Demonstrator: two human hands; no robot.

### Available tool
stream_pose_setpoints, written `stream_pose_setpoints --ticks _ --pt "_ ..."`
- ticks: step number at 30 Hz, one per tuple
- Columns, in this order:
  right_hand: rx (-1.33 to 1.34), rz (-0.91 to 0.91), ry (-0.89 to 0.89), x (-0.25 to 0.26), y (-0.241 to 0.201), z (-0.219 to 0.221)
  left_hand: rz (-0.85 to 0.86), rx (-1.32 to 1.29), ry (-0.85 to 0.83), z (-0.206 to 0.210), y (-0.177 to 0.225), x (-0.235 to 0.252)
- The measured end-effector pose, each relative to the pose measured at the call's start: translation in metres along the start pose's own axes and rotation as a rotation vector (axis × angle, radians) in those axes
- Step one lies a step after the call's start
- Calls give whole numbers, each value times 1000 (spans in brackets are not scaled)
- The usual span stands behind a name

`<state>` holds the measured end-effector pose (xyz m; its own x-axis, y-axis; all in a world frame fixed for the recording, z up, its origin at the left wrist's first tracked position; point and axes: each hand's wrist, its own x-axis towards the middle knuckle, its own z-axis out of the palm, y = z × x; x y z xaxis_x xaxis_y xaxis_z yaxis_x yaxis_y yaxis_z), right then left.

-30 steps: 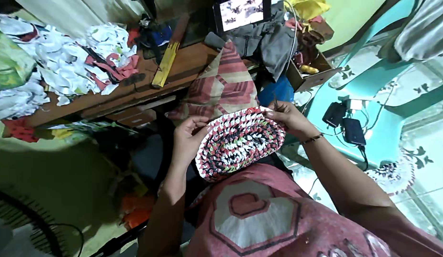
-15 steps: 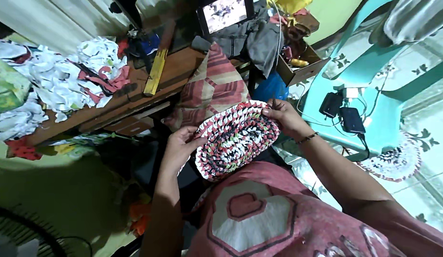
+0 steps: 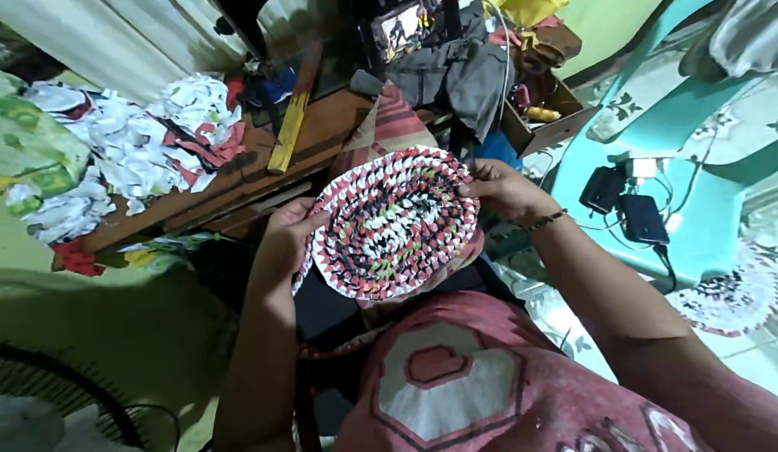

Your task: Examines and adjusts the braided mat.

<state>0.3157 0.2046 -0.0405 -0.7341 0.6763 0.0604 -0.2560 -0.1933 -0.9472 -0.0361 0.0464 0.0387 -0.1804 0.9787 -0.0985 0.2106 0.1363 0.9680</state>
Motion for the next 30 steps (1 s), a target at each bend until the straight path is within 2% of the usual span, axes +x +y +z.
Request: stream_pose_setpoints --ticks 3,5,7,10,13,15,17,22,26,30 --pt "-19 -21 208 3 12 7 -47 73 8 4 1 -6" --pt "-4 -56 246 4 14 8 -43 170 51 5 1 -8" --pt "28 -79 239 4 14 8 31 355 141 12 5 -9" --pt "68 -114 243 3 19 7 286 714 226 41 15 -13" --pt "90 -141 257 2 24 6 689 877 118 98 6 -25" --pt "92 -142 268 1 23 6 821 958 -1 134 -8 -25" --pt "80 -147 297 0 22 7 789 1100 -78 155 -23 -20" --pt "21 -208 397 3 20 6 650 1330 -96 169 -41 -3" --pt "47 -220 311 1 19 -2 682 1277 -139 163 -43 -2" --pt "114 -142 182 -3 28 -9 745 1068 -195 149 -32 -5"
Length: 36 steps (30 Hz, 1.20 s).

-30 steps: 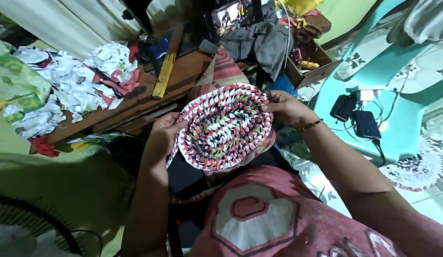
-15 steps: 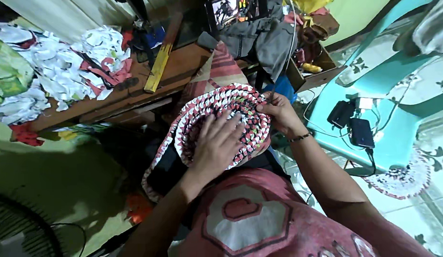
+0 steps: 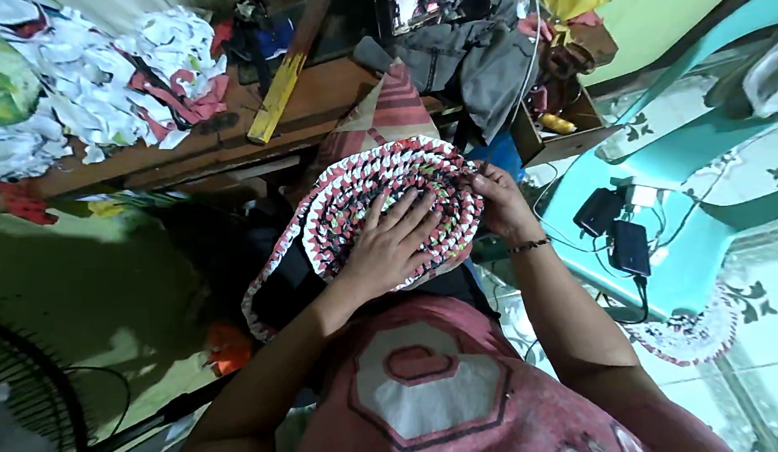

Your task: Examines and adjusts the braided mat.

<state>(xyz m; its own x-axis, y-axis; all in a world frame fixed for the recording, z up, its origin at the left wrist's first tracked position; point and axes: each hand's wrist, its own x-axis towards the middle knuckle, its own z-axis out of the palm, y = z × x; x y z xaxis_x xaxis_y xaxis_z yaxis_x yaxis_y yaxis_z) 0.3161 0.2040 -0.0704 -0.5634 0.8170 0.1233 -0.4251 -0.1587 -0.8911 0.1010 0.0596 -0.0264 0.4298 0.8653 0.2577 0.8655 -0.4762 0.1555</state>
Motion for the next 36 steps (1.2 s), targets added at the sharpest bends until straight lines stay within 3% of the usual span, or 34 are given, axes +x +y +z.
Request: stream_pose_setpoints --ticks 5,14,20,26,33,36 --pt "86 -5 -71 -7 6 4 -63 -67 239 -47 -17 44" --pt "-31 75 -123 -8 0 -2 -187 -294 -192 -72 -59 127" --pt "-9 89 -204 -6 4 -10 -270 -478 -61 -64 -62 126" --pt "-15 82 -126 -6 4 -4 -301 -588 130 -48 -74 121" --pt "-54 109 -240 -7 9 -9 -302 -400 -89 -61 -70 122" --pt "-46 109 -222 -8 6 -4 -278 -377 -54 -57 -71 120"
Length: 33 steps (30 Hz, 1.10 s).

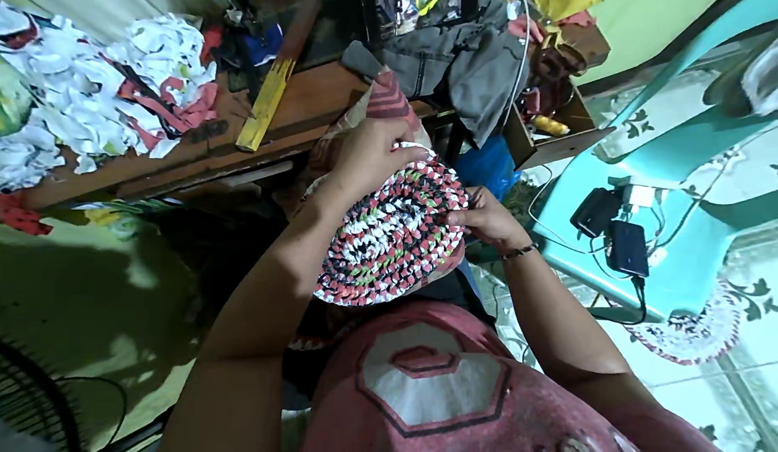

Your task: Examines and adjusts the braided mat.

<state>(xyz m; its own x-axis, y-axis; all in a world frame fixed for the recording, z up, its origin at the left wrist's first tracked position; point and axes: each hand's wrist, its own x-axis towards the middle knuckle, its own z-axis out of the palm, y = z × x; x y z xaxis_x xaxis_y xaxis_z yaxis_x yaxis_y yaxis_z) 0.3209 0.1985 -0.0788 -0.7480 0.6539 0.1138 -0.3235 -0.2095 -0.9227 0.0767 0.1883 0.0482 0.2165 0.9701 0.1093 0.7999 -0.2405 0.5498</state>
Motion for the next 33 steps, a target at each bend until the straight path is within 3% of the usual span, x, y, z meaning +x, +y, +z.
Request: stream_pose_setpoints --ticks 6,12,16,21,27,33 --pt "-27 16 -52 -8 2 -6 79 -85 201 10 -16 6" --pt "12 -2 -32 -4 7 -5 29 -68 14 -2 -7 -2" --pt "53 -49 90 1 5 0 -71 -284 -77 -12 -1 -5" --pt "62 -68 66 -6 8 -4 -88 -530 -12 -9 -5 -8" --pt "60 -86 105 -4 8 1 -102 -249 -108 -9 7 -1" --pt "65 -63 57 -7 7 -3 -186 -239 24 4 8 2"
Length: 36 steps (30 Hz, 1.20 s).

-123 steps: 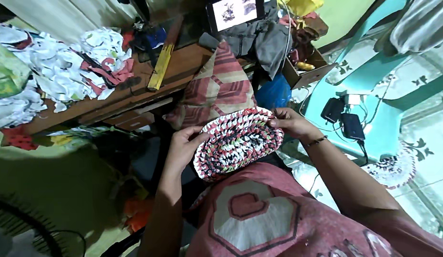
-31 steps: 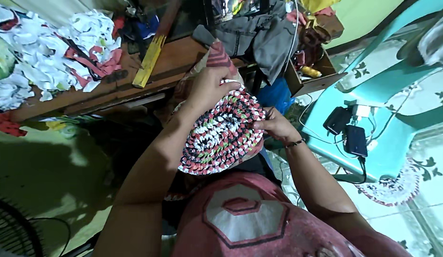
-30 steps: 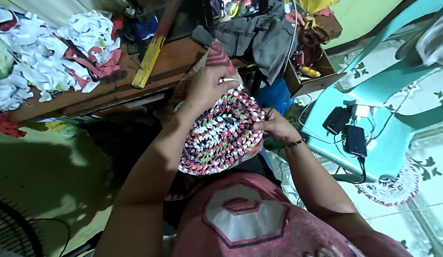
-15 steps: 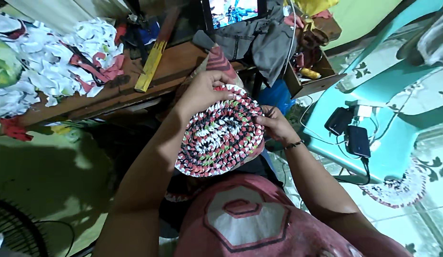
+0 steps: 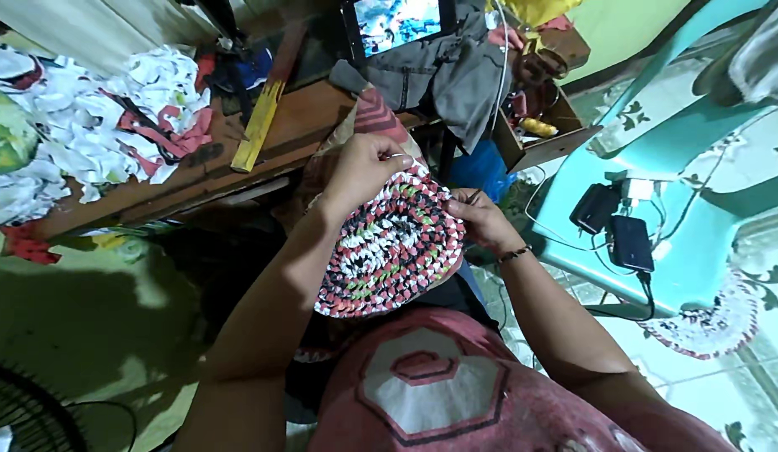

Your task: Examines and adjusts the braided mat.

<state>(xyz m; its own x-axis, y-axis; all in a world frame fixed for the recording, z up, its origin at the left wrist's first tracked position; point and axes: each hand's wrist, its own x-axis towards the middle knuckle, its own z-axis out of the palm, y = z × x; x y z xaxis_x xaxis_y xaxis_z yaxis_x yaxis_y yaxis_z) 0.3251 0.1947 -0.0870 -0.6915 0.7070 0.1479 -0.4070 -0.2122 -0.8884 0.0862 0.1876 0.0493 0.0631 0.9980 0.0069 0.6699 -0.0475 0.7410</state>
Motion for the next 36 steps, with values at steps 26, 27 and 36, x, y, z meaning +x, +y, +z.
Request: stream_pose_setpoints --ticks 26,27,36 --pt "116 -80 85 14 -1 13 33 -325 -104 13 16 -6" --pt "87 -62 79 14 -3 14 56 -300 -76 15 15 -6" --pt "21 -1 134 12 -2 12 -50 -126 -224 -10 7 -12"
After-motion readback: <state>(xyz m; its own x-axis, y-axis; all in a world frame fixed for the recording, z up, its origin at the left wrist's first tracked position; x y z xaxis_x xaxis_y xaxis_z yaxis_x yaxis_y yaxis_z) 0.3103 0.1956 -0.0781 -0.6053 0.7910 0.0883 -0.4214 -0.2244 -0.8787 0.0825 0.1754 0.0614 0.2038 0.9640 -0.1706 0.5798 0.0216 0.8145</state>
